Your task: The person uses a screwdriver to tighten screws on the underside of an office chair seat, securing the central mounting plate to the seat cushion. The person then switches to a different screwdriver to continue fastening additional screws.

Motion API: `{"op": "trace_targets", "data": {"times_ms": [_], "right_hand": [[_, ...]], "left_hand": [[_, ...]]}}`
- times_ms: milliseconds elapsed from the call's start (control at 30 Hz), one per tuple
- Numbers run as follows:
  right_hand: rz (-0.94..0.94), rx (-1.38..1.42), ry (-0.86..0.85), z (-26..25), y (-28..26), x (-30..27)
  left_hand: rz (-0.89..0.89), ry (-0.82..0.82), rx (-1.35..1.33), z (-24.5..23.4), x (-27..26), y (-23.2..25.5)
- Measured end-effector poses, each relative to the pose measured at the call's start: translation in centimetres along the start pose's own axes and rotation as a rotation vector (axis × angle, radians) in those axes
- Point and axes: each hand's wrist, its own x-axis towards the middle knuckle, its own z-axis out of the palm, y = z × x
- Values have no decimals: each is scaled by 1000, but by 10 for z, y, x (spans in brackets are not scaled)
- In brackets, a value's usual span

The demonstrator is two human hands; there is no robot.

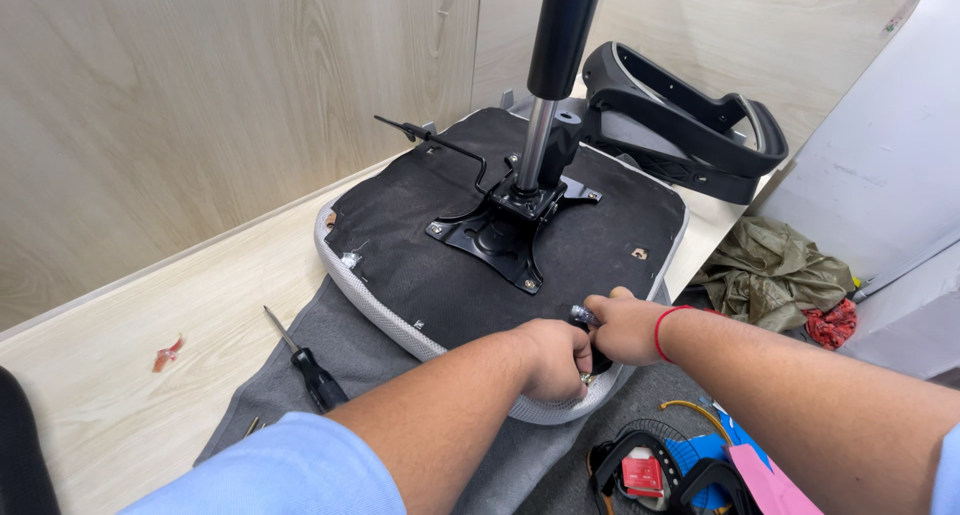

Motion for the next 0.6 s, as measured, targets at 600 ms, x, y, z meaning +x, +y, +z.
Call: {"op": "trace_targets", "data": {"times_ms": [600], "right_hand": [[-2,1,-7,-2,-5,-7]], "left_hand": [[-85,-5,19,-3,-11,14]]}}
